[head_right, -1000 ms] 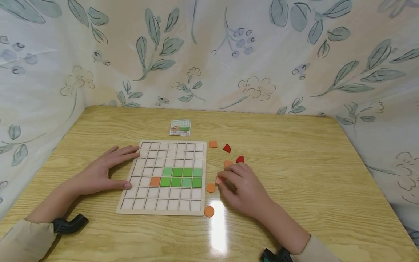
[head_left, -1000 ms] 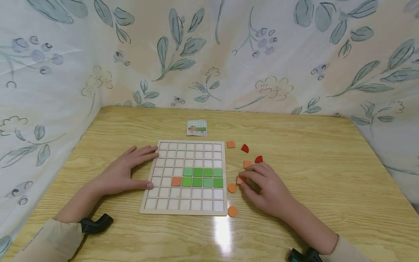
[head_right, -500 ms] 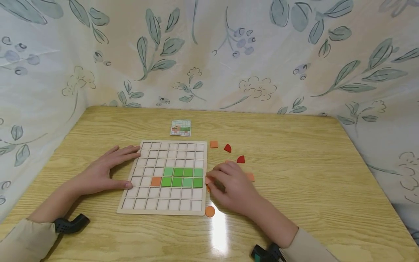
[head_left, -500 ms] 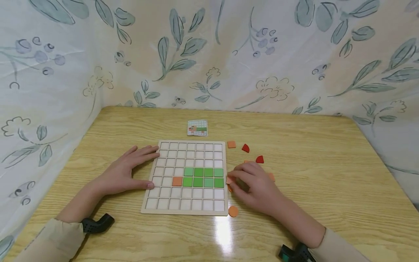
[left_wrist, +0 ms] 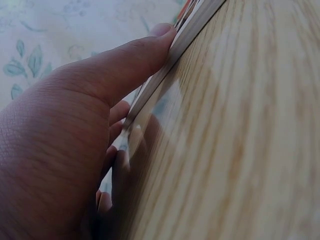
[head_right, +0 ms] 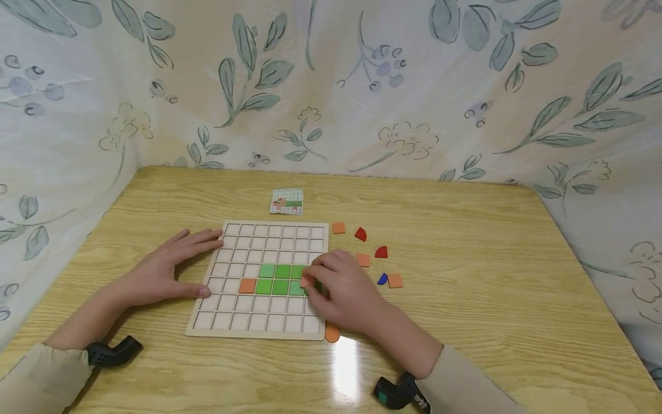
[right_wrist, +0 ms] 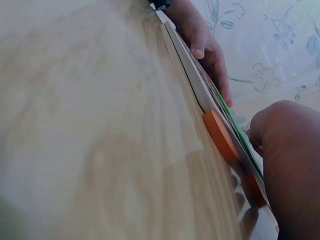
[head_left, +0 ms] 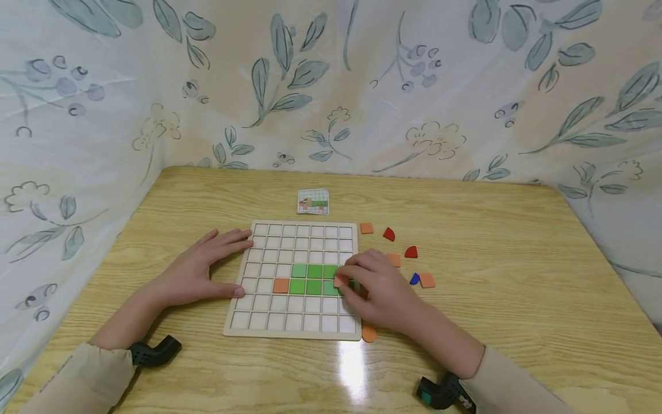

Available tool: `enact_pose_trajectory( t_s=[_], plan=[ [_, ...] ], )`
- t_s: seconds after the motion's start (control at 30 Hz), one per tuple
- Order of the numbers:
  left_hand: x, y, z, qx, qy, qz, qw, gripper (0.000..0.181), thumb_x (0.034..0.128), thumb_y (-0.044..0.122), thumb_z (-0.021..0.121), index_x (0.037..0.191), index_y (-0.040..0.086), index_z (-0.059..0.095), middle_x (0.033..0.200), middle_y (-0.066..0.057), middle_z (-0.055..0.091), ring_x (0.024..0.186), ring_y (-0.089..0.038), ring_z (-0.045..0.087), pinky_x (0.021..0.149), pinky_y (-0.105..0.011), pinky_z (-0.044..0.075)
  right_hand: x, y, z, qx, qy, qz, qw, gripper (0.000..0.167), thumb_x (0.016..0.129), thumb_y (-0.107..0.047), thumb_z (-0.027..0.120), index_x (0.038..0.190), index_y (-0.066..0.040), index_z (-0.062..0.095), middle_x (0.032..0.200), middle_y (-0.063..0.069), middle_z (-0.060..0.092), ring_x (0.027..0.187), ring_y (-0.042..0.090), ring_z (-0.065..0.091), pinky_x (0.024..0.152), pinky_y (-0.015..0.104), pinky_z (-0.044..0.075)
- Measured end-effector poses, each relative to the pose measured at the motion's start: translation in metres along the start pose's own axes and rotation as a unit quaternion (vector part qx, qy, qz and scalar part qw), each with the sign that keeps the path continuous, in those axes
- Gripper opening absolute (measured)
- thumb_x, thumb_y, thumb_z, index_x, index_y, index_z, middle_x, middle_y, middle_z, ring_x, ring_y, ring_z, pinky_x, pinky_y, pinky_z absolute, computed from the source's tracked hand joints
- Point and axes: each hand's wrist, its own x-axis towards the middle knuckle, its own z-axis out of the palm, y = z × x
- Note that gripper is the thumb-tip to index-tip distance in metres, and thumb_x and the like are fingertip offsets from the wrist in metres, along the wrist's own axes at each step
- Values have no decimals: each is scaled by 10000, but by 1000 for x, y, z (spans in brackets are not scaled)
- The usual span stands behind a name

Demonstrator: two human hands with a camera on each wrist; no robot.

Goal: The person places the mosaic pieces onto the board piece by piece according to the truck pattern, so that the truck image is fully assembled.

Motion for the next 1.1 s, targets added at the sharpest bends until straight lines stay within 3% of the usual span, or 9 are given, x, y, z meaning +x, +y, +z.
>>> enact_pose_trajectory(
  t_s=[0.5, 1.1],
  plan=[
    [0, 0, 1, 59, 28, 34, 10000, 930, 888, 538, 891, 1653, 166, 513, 1750, -60, 389, 1607, -323, 358, 1362, -507, 85, 32, -15, 23, -197, -167, -316, 9992, 73, 975, -168, 800, 1034, -130, 818, 1032, -12, 729, 996, 206, 658, 903, 373, 553],
    [0, 0, 2, 14, 40, -53, 10000, 938, 874, 543, 903, 1646, 171, 523, 1744, -47, 402, 1600, -319, 369, 1363, -503, 84, 65, -26, 43, 64, -396, -155, 9991, 123, 1029, -182, 770, 1112, -109, 826, 1087, -3, 735, 1063, 206, 647, 996, 341, 543]
  ],
)
